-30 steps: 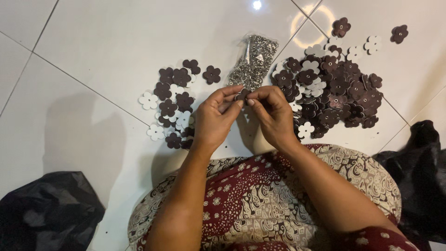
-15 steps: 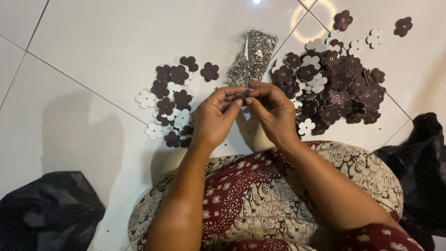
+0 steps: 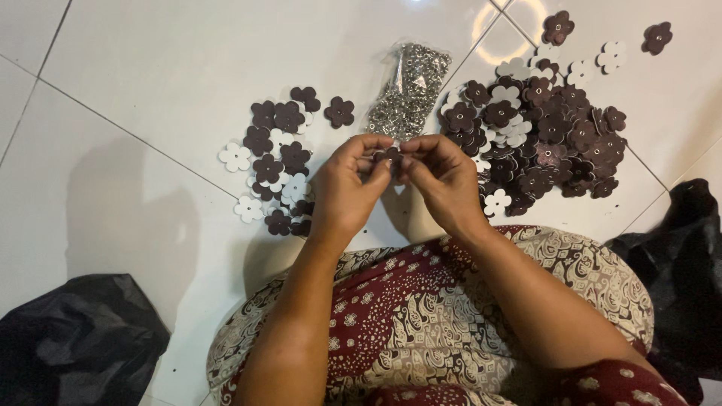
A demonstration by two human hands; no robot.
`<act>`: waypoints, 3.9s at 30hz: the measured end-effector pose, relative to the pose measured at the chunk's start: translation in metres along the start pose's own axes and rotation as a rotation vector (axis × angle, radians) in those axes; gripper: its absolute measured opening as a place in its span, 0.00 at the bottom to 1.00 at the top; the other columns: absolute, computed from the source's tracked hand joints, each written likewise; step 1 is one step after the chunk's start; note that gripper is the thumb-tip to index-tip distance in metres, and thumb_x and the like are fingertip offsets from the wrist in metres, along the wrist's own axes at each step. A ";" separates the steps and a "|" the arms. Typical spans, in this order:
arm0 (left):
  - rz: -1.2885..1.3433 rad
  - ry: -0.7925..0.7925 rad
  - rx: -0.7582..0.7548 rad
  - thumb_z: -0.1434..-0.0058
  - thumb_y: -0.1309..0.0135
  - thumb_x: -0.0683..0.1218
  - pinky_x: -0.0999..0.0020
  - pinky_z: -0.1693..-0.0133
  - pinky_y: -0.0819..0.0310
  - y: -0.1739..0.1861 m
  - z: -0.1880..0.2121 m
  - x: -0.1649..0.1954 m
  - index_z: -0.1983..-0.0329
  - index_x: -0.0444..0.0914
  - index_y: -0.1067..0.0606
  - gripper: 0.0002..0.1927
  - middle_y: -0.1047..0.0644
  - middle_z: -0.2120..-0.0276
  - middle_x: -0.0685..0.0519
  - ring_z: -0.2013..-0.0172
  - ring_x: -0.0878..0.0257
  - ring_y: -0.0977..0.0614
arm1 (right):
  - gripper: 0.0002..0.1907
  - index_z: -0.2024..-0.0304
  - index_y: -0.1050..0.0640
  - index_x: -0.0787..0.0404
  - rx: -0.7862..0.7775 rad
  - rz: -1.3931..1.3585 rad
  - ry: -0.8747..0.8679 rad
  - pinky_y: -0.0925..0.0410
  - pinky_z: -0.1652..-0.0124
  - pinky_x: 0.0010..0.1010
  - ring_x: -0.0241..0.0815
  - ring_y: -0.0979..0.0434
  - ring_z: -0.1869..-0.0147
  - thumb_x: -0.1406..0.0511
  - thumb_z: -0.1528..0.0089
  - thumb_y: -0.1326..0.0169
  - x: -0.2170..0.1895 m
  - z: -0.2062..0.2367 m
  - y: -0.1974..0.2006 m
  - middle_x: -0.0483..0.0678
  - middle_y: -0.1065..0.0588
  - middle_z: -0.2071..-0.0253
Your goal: The person sits on a tiled floor and assembles small flower-shaped decorative pieces by attaching metal fasteners to them. They pick up a flower piece and a fastener, press them together, and place the completed unit aside, repeating the process with multiple pieces.
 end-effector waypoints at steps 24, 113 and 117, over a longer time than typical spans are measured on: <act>-1.023 0.094 0.332 0.36 0.40 0.43 0.54 0.57 0.26 0.099 0.004 0.016 0.58 0.42 0.20 0.04 0.19 0.60 0.50 0.58 0.49 0.19 | 0.06 0.58 0.17 0.59 -0.017 1.159 0.541 0.28 0.54 0.38 0.49 0.22 0.51 0.68 0.38 0.35 -0.051 0.010 -0.020 0.51 0.20 0.56; -0.232 0.322 -0.238 0.38 0.47 0.43 0.72 0.63 0.24 0.007 0.006 -0.002 0.45 0.46 0.25 0.18 0.15 0.64 0.57 0.65 0.71 0.14 | 0.10 0.47 0.26 0.68 -0.053 0.060 0.011 0.26 0.52 0.25 0.33 0.22 0.54 0.76 0.31 0.48 0.010 0.014 -0.009 0.47 0.23 0.57; -0.218 0.150 -0.251 0.40 0.45 0.42 0.72 0.59 0.23 0.000 0.003 0.010 0.45 0.44 0.26 0.19 0.18 0.57 0.56 0.59 0.69 0.15 | 0.10 0.49 0.26 0.68 -0.052 0.040 0.047 0.27 0.50 0.24 0.31 0.23 0.52 0.76 0.33 0.45 0.013 0.015 -0.009 0.45 0.24 0.55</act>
Point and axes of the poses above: each hand's wrist, its own z-axis away from the middle knuckle, its own y-axis out of the back of the hand, x = y × z, the point moved 10 cm from there along -z, towards the middle knuckle
